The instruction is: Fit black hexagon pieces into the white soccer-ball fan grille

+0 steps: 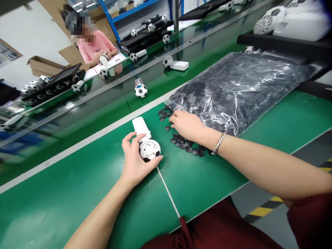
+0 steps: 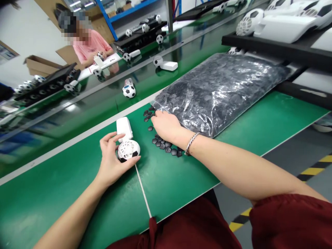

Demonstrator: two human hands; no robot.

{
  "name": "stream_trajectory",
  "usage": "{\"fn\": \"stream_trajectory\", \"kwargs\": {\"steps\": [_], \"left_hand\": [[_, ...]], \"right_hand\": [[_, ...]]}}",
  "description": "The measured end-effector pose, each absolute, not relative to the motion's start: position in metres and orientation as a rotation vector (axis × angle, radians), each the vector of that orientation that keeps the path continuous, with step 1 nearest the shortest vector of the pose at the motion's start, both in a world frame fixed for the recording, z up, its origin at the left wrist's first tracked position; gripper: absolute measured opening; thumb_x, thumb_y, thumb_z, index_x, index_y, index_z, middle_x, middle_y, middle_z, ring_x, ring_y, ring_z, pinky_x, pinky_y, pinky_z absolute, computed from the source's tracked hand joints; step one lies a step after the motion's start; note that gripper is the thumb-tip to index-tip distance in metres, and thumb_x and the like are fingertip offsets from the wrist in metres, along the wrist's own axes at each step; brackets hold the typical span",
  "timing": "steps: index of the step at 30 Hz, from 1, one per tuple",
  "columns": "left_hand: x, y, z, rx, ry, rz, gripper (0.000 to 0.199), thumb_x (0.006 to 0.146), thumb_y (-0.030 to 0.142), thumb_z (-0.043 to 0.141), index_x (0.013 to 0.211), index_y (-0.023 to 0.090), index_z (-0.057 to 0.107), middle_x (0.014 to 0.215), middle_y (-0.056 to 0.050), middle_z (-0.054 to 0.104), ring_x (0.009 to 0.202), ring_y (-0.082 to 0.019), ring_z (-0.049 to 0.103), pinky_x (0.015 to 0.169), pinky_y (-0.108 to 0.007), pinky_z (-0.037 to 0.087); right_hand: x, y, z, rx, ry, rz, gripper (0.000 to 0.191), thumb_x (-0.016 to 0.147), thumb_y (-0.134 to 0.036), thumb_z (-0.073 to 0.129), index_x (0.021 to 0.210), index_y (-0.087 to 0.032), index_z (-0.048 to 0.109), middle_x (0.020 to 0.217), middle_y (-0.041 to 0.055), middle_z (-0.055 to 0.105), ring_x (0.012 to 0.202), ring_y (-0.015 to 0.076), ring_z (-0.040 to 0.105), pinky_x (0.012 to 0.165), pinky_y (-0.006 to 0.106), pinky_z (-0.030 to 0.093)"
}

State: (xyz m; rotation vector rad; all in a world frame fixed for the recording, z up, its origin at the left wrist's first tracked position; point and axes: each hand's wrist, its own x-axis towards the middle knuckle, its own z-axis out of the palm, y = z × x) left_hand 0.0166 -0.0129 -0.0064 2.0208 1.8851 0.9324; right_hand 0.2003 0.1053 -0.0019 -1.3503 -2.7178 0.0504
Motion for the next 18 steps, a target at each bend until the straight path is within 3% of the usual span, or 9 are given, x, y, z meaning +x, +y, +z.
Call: {"fn": "stream_trajectory", "kwargs": {"steps": [6,13,18], "left_hand": [[0.012,-0.012,-0.002,1.936,1.867,0.866,0.047,0.061,0.029,0.070,0.103,0.022,0.050,0.114,-0.008,0.031,0.120,-0.027,0.031,0.103,-0.049,0.028],[0.010,-0.011,0.002,1.902,1.786,0.801,0.049,0.062,0.027,0.069,0.107,0.024,0.051,0.117,-0.007,0.033,0.120,-0.027,0.032,0.103,-0.047,0.030],[0.006,-0.010,0.000,1.898,1.814,0.831,0.045,0.062,0.027,0.068,0.104,0.023,0.051,0.113,-0.007,0.036,0.114,-0.025,0.037,0.101,-0.047,0.031]], "right_hand": [[0.203,0.107,0.002,-1.434,-2.721,0.112,0.014,0.088,-0.019,0.048,0.096,-0.013,0.058,0.096,0.0116,0.054,0.083,0.0246,0.057,0.059,0.029,0.042],[0.205,0.108,0.001,-1.478,-2.700,0.178,0.013,0.088,-0.021,0.049,0.096,-0.016,0.057,0.099,0.0091,0.053,0.068,0.0183,0.057,0.050,0.025,0.035],[0.204,0.109,0.003,-1.267,-2.591,0.373,0.009,0.086,-0.016,0.051,0.088,-0.016,0.060,0.086,0.0050,0.059,0.073,0.0167,0.057,0.058,0.024,0.038]]}}
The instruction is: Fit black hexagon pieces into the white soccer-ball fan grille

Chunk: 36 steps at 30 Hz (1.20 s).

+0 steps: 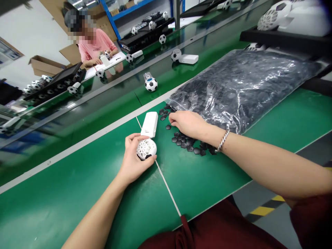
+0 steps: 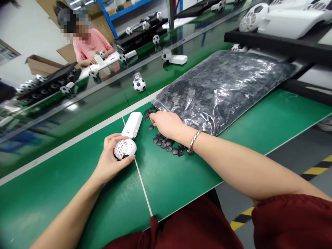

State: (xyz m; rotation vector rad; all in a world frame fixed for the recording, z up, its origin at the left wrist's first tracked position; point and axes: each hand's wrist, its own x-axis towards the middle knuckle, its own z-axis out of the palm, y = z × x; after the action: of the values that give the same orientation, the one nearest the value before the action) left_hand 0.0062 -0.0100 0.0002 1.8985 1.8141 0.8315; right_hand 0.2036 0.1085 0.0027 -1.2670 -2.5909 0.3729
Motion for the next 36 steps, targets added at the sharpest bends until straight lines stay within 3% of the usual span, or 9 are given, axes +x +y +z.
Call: {"fn": "stream_trajectory", "kwargs": {"steps": [3,8,13,22,28,36], "left_hand": [[-0.001,-0.007,0.002,1.933,1.753,0.804,0.042,0.062,0.023,0.064,0.102,0.023,0.051,0.112,-0.007,0.037,0.116,-0.025,0.036,0.101,-0.046,0.031],[-0.005,-0.005,0.005,1.937,1.701,0.759,0.045,0.063,0.020,0.063,0.105,0.024,0.050,0.111,-0.006,0.039,0.118,-0.024,0.035,0.102,-0.045,0.031],[-0.001,-0.007,0.006,1.941,1.724,0.767,0.045,0.063,0.017,0.061,0.106,0.024,0.050,0.110,-0.006,0.039,0.118,-0.024,0.035,0.102,-0.044,0.032],[-0.007,-0.005,0.008,1.988,1.549,0.649,0.049,0.063,0.016,0.062,0.110,0.026,0.049,0.118,-0.006,0.038,0.118,-0.024,0.036,0.102,-0.044,0.032],[0.004,-0.006,0.003,1.982,1.640,0.809,0.036,0.068,0.029,0.068,0.100,0.023,0.053,0.109,-0.006,0.044,0.114,-0.023,0.040,0.099,-0.043,0.034],[0.014,-0.006,0.001,1.975,1.688,0.911,0.029,0.068,0.023,0.064,0.095,0.022,0.054,0.103,-0.005,0.045,0.111,-0.023,0.042,0.095,-0.044,0.037]], "right_hand": [[0.198,0.103,0.006,-1.001,-2.455,0.732,0.016,0.082,-0.010,0.056,0.096,-0.017,0.061,0.086,0.0010,0.063,0.079,0.0128,0.058,0.070,0.022,0.041],[0.190,0.088,0.005,-0.683,-2.307,1.184,0.012,0.081,-0.007,0.056,0.088,-0.014,0.062,0.078,-0.0020,0.063,0.066,0.0075,0.057,0.066,0.018,0.043],[0.188,0.083,-0.002,-0.475,-2.293,1.088,0.007,0.079,-0.009,0.060,0.082,-0.014,0.064,0.086,-0.0006,0.063,0.081,0.0098,0.057,0.076,0.021,0.042],[0.182,0.076,-0.005,-0.365,-2.316,1.173,0.006,0.077,-0.009,0.064,0.081,-0.012,0.064,0.083,0.0008,0.063,0.078,0.0099,0.057,0.074,0.021,0.042],[0.178,0.076,-0.011,-0.366,-2.258,1.147,0.004,0.077,-0.009,0.064,0.080,-0.012,0.064,0.082,0.0004,0.064,0.077,0.0096,0.058,0.073,0.021,0.043],[0.177,0.075,-0.010,-0.548,-2.252,1.161,0.007,0.073,-0.014,0.070,0.075,-0.015,0.063,0.075,-0.0035,0.064,0.071,0.0088,0.058,0.065,0.018,0.040]]}}
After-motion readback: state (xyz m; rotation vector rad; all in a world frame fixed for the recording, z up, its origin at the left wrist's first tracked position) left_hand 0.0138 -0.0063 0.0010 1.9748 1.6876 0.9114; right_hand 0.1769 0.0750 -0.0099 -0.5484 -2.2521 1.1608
